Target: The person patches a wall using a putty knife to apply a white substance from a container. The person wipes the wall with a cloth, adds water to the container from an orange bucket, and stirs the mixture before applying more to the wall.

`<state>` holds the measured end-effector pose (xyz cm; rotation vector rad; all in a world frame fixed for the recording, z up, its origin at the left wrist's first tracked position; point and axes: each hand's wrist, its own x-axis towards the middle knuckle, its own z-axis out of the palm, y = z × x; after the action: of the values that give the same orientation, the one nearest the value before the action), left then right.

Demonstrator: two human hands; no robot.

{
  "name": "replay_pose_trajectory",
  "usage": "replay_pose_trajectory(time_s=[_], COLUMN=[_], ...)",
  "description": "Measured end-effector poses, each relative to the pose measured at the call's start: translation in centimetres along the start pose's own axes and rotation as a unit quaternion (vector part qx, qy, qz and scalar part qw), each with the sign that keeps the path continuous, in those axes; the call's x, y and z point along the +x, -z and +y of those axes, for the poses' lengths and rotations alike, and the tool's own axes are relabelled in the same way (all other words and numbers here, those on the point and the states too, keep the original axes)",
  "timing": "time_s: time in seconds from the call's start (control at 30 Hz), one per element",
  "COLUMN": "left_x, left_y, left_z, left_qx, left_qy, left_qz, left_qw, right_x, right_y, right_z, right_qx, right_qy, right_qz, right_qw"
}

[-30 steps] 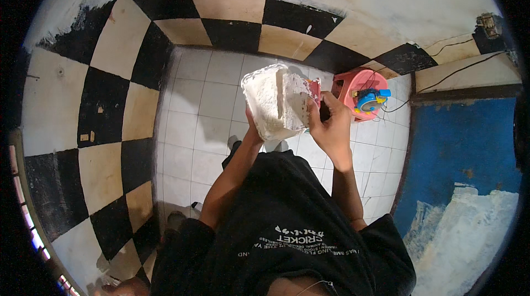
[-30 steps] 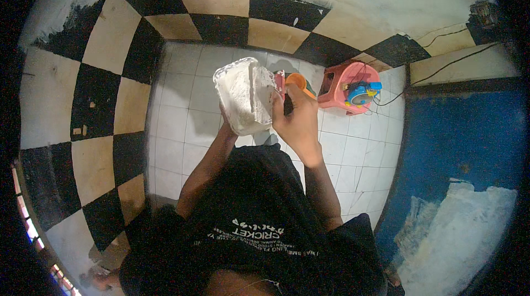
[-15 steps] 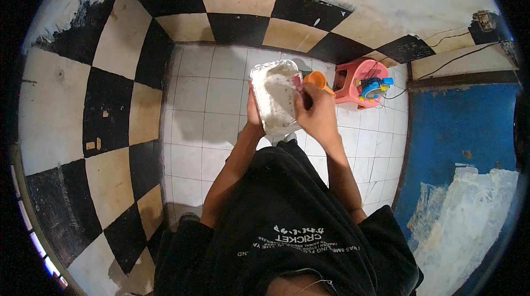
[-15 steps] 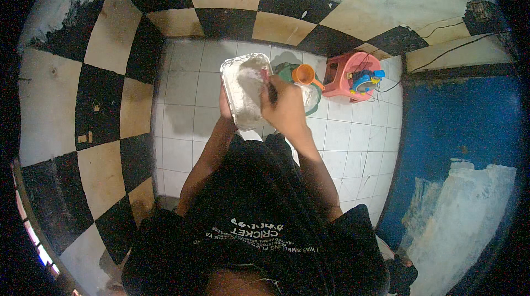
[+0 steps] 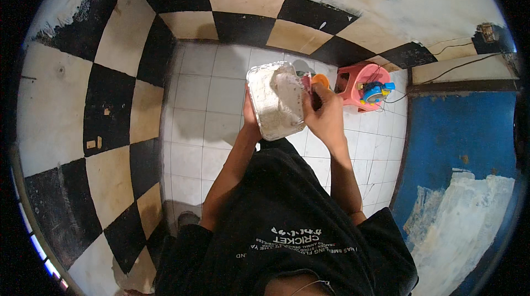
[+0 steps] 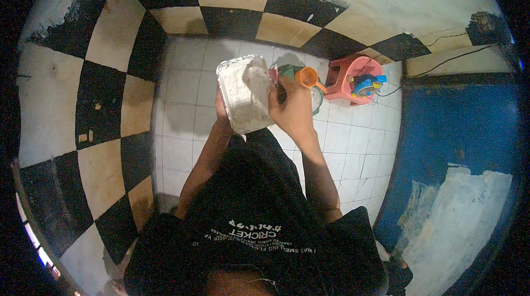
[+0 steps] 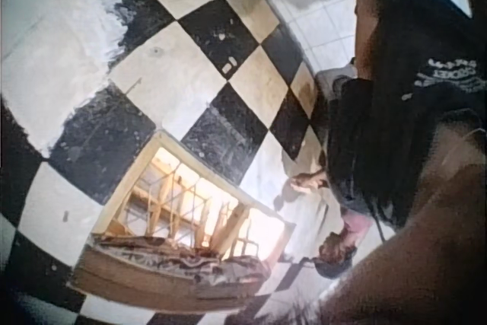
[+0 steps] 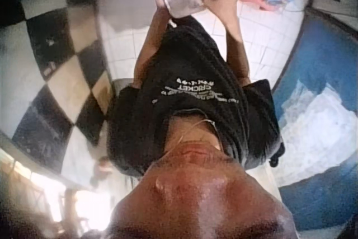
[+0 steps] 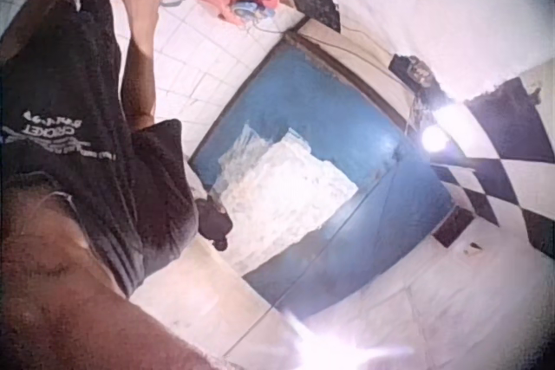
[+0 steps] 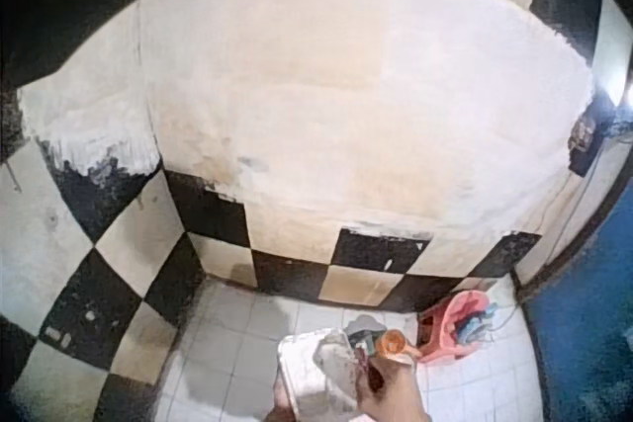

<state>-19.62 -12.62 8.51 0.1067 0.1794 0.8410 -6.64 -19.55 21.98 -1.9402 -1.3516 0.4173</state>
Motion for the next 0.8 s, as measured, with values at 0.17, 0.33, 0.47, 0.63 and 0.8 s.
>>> replay_pose_trajectory(time_s=[0.17, 0.33, 0.47, 0.63, 0.8], left_x=[0.9, 3.5, 7.5, 12.9, 18.7], left_y=[-1.8, -1.0, 2.6, 2.6, 1.6], left_z=[1.7, 3.5, 3.3, 2.6, 3.3], left_qx=[0.088, 0.070, -0.035, -0.057, -0.025], left_qy=[0.036, 0.044, 0.013, -0.032, -0.053], left_qz=[0.042, 0.095, -0.048, -0.049, -0.058], left_qw=[0.995, 0.992, 0.998, 0.997, 0.997], right_x=[2.3, 6.1, 9.4, 13.0, 16.5], right_y=[0.0, -0.3, -0.4, 0.0, 0.4], right_z=[0.0, 0.0, -1.7, -1.8, -1.4], right_qx=[0.039, 0.034, 0.029, -0.017, -0.060], right_qy=[-0.007, -0.035, 0.031, 0.100, 0.141], right_qz=[0.029, -0.009, -0.017, 0.028, 0.033], right_qw=[0.999, 0.999, 0.999, 0.994, 0.988])
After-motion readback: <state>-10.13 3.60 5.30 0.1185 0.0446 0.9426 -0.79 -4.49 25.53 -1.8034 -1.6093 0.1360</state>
